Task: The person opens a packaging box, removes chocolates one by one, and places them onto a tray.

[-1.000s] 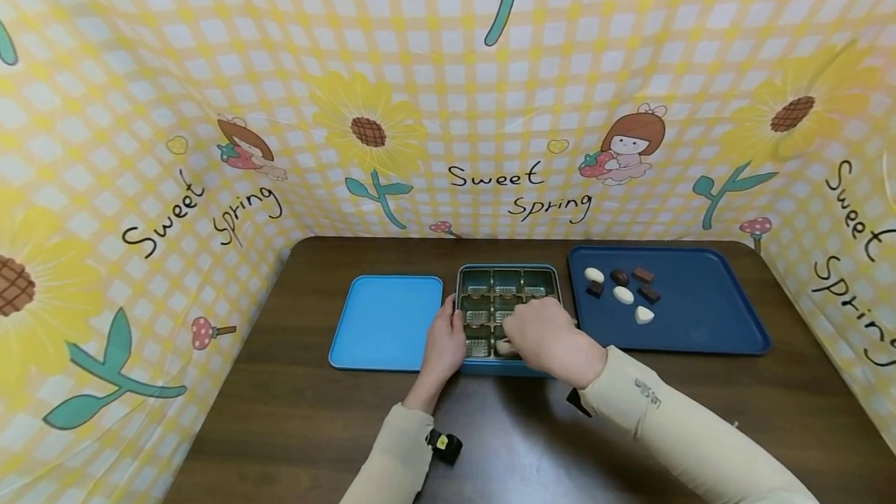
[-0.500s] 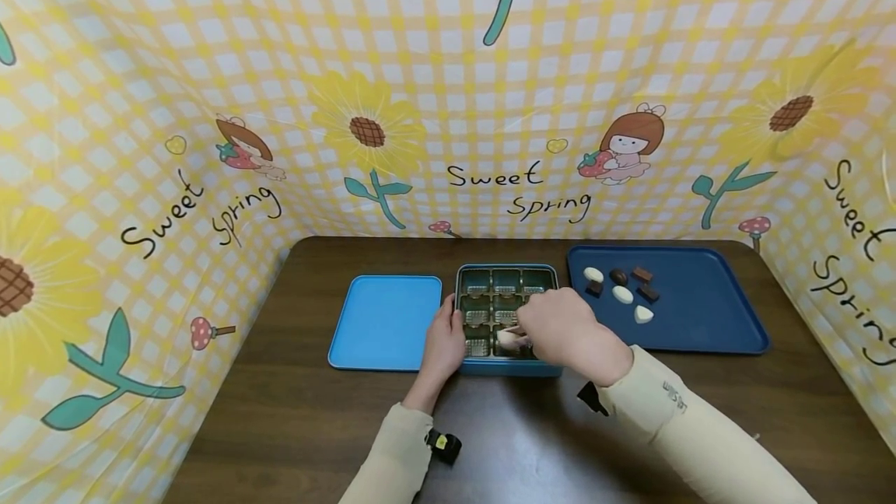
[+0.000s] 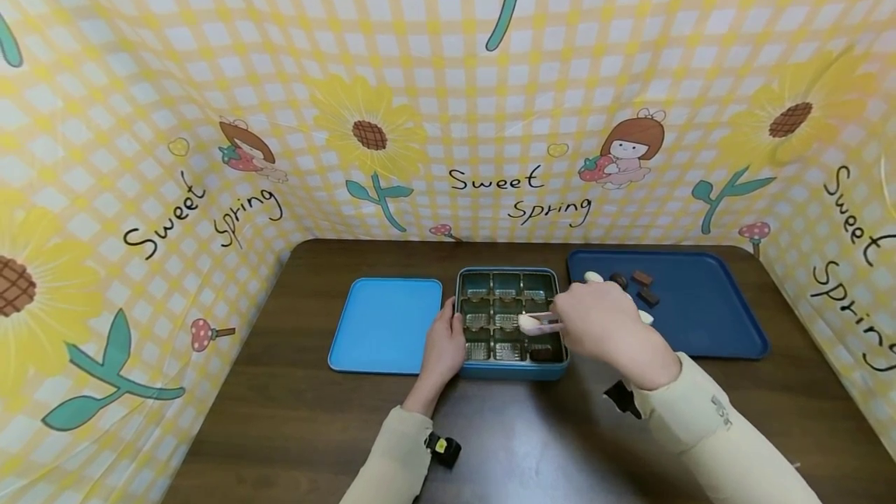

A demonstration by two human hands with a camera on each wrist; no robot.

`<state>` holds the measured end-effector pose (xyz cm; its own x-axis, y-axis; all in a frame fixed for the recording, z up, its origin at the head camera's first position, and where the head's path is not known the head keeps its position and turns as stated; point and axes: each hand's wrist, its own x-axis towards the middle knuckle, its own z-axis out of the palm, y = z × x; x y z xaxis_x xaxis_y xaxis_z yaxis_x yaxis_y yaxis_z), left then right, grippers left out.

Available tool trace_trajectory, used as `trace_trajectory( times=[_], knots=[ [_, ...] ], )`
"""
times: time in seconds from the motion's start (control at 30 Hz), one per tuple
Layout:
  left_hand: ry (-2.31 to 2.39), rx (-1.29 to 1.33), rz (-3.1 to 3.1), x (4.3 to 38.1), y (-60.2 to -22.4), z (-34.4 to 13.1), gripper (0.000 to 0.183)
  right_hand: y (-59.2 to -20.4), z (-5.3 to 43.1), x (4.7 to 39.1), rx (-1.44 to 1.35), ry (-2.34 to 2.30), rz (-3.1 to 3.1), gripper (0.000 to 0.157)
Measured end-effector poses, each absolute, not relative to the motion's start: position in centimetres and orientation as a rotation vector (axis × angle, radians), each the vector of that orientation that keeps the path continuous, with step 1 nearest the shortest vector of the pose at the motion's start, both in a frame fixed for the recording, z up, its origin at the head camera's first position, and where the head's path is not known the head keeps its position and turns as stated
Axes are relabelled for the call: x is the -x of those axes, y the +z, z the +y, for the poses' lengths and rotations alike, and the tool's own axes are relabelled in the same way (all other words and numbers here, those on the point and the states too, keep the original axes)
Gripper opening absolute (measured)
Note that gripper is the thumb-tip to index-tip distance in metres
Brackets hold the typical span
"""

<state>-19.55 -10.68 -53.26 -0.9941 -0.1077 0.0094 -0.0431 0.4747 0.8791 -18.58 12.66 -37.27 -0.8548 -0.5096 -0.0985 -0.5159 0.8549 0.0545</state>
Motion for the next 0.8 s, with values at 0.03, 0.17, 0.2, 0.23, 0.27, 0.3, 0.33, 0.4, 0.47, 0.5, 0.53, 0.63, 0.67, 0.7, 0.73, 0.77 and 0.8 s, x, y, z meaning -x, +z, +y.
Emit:
trace_trajectory(
  times=[0.03,0.17,0.2,0.23,0.27,0.3,0.33,0.4,0.47,0.5,0.53,0.63,0.67,0.7,0.73,0.77,0.8],
  knots=[
    [-1.57,-0.131,-2.643,19.6,-53.3,-10.7,0.048,-37.2,13.0,18.6,0.808,0.11,2.951,0.015],
    [-1.56,-0.124,-2.638,19.6,-53.3,-10.8,0.047,-37.0,14.3,18.5,0.784,0.079,2.966,0.018],
    [-1.558,-0.123,-2.637,19.6,-53.3,-10.8,0.047,-37.0,14.7,18.5,0.776,0.072,2.969,0.018],
    [-1.552,-0.12,-2.635,19.6,-53.3,-10.8,0.047,-37.0,15.0,18.5,0.771,0.07,2.971,0.019],
    [-1.55,-0.119,-2.633,19.6,-53.2,-10.8,0.047,-37.0,15.3,18.5,0.761,0.067,2.972,0.019],
    [-1.537,-0.116,-2.633,19.6,-53.3,-10.8,0.046,-37.1,15.7,18.5,0.75,0.072,2.972,0.018],
    [-1.523,-0.112,-2.632,19.5,-53.3,-10.8,0.046,-37.2,16.0,18.5,0.739,0.075,2.969,0.017],
    [-1.514,-0.112,-2.63,19.4,-53.4,-10.8,0.046,-37.3,16.6,18.5,0.714,0.072,2.965,0.013],
    [-1.513,-0.113,-2.631,19.3,-53.5,-10.9,0.046,-37.5,17.2,18.4,0.678,0.056,2.96,0.014],
    [-1.514,-0.113,-2.631,19.3,-53.6,-10.9,0.046,-37.6,17.5,18.4,0.662,0.045,2.957,0.015],
    [-1.529,-0.117,-2.629,19.2,-53.6,-10.9,0.046,-37.6,17.8,18.4,0.644,0.029,2.952,0.017],
    [-1.533,-0.118,-2.629,19.1,-53.6,-10.8,0.046,-37.6,18.8,18.3,0.599,-0.023,2.947,0.02],
    [-1.527,-0.115,-2.628,19.1,-53.6,-10.8,0.046,-37.6,19.1,18.3,0.592,-0.036,2.946,0.02],
    [-1.524,-0.114,-2.626,19.2,-53.5,-10.8,0.045,-37.5,19.4,18.3,0.581,-0.046,2.945,0.021],
    [-1.523,-0.113,-2.625,19.1,-53.5,-10.8,0.045,-37.5,19.8,18.3,0.569,-0.056,2.942,0.022],
    [-1.523,-0.11,-2.622,19.2,-53.6,-10.8,0.045,-37.5,20.1,18.4,0.555,-0.064,2.943,0.023],
    [-1.524,-0.109,-2.621,19.2,-53.6,-10.8,0.045,-37.4,20.4,18.4,0.54,-0.068,2.943,0.023]
  ],
)
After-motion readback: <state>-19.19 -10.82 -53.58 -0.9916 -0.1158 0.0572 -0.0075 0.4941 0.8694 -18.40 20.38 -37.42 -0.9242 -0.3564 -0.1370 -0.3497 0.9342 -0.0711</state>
